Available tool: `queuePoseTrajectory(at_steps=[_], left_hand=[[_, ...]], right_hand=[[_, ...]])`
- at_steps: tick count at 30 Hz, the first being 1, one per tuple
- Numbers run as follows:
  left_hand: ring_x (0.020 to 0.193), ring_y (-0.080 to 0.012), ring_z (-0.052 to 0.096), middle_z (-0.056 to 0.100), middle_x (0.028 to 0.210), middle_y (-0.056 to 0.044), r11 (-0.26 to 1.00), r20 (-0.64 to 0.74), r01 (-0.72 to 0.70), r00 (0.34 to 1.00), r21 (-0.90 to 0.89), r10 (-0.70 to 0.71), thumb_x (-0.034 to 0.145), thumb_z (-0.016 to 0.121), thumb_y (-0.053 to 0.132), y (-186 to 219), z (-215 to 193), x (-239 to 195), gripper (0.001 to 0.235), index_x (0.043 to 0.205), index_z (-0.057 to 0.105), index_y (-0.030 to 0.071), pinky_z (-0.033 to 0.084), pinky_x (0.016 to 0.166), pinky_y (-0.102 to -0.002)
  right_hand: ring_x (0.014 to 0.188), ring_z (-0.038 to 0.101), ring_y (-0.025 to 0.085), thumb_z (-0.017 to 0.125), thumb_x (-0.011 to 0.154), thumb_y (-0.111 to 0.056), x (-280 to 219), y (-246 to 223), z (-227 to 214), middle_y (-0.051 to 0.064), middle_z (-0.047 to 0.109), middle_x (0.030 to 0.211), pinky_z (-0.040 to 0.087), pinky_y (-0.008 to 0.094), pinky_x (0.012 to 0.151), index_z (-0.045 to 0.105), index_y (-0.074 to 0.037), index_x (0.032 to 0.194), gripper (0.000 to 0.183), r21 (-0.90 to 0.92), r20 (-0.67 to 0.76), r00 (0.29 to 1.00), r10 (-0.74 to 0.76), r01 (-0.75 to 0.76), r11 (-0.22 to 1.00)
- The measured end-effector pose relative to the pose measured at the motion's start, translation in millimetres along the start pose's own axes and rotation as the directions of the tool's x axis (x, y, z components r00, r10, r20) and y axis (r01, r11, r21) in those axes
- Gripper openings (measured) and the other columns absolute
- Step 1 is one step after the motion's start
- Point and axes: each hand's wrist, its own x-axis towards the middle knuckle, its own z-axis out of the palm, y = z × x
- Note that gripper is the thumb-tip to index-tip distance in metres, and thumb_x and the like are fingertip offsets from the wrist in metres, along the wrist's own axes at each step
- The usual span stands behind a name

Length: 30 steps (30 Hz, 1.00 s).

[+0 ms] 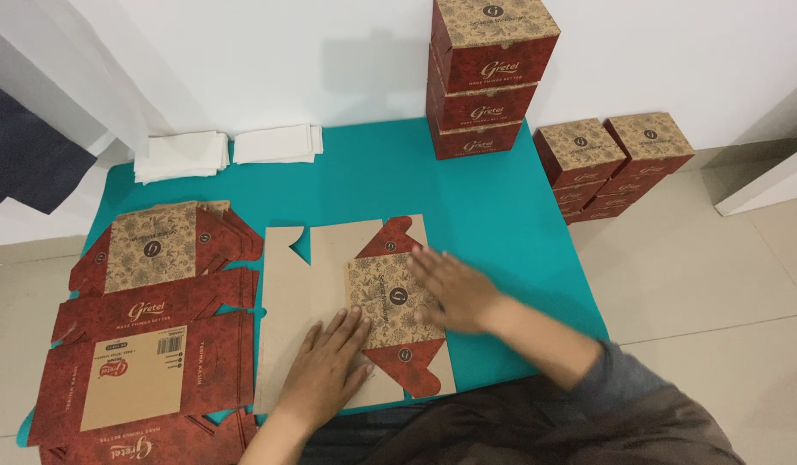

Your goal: The person assembles a flat cardboard box by folding and tucking the flaps into place. They then place a white cloth inside the box, close the lid, and stack the finished box with others on the table.

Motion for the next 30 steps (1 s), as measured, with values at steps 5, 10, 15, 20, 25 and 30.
queuePoseTrajectory(at_steps=[5, 10, 15, 20, 25, 30], left_hand=[[0.157, -0.0272, 0.020, 0.027, 0.170, -0.009, 0.998, -0.133, 0.065, 0.989, -0.011, -0.065, 0.101, 0.051, 0.050, 12, 7, -3, 0.075, 0.163, 0.028, 0.014, 0.015, 0.121, -0.050], [0.158, -0.0248, 0.022, 0.028, 0.170, -0.009, 0.992, -0.318, 0.126, 0.940, -0.027, -0.128, 0.094, 0.056, 0.050, 19, 10, -5, 0.084, 0.164, 0.027, 0.013, 0.016, 0.125, -0.045], [0.155, -0.0270, 0.027, 0.040, 0.165, -0.006, 0.957, -0.240, 0.083, 0.959, -0.278, -0.153, 0.098, 0.058, 0.044, 20, 0, -4, 0.074, 0.162, 0.032, 0.016, 0.012, 0.123, -0.050], [0.155, -0.0254, 0.028, 0.035, 0.167, -0.008, 0.933, -0.182, 0.055, 0.975, -0.355, -0.127, 0.095, 0.061, 0.027, 24, -1, 4, 0.075, 0.161, 0.029, 0.013, 0.015, 0.122, -0.051], [0.157, -0.0274, 0.021, 0.024, 0.171, -0.010, 0.858, -0.155, 0.066, 0.974, -0.510, -0.167, 0.101, 0.056, 0.027, 38, -25, -3, 0.072, 0.163, 0.023, 0.015, 0.022, 0.120, -0.045], [0.157, -0.0260, 0.022, 0.025, 0.171, -0.010, 0.893, -0.242, 0.120, 0.939, -0.435, -0.244, 0.098, 0.058, 0.031, 52, -41, -25, 0.076, 0.164, 0.023, 0.015, 0.011, 0.124, -0.052]], right_hand=[[0.160, -0.009, 0.026, 0.025, 0.099, -0.072, 31, 21, 13, 0.008, -0.009, 0.173, 0.000, 0.046, 0.131, -0.005, -0.010, 0.164, 0.095, -0.006, -0.136, 0.990, 0.040, -0.041, 0.999], [0.160, -0.012, 0.029, 0.018, 0.092, -0.082, -1, -24, 6, 0.016, -0.010, 0.173, -0.004, 0.045, 0.127, -0.008, -0.004, 0.163, 0.109, -0.026, -0.040, 0.994, 0.102, -0.103, 0.994], [0.158, 0.000, 0.039, 0.052, 0.088, -0.088, -47, -68, 54, 0.025, 0.005, 0.171, 0.007, 0.050, 0.124, 0.011, 0.002, 0.163, 0.124, -0.033, -0.260, 0.965, -0.036, 0.028, 0.999], [0.156, 0.008, 0.043, 0.060, 0.089, -0.081, -46, -100, 76, 0.024, 0.015, 0.168, 0.012, 0.058, 0.123, 0.017, -0.011, 0.165, 0.112, -0.010, -0.473, 0.879, 0.057, -0.070, 0.997], [0.154, 0.017, 0.046, 0.059, 0.100, -0.062, -47, -101, 68, 0.023, 0.026, 0.165, 0.021, 0.060, 0.120, 0.021, -0.011, 0.164, 0.090, 0.082, -0.493, 0.864, 0.106, -0.075, 0.994], [0.118, 0.070, 0.031, 0.053, 0.102, -0.025, -58, -68, 85, 0.015, 0.067, 0.140, 0.057, 0.042, 0.090, 0.057, -0.010, 0.145, 0.046, 0.242, -0.773, 0.610, 0.172, 0.033, 0.970]])
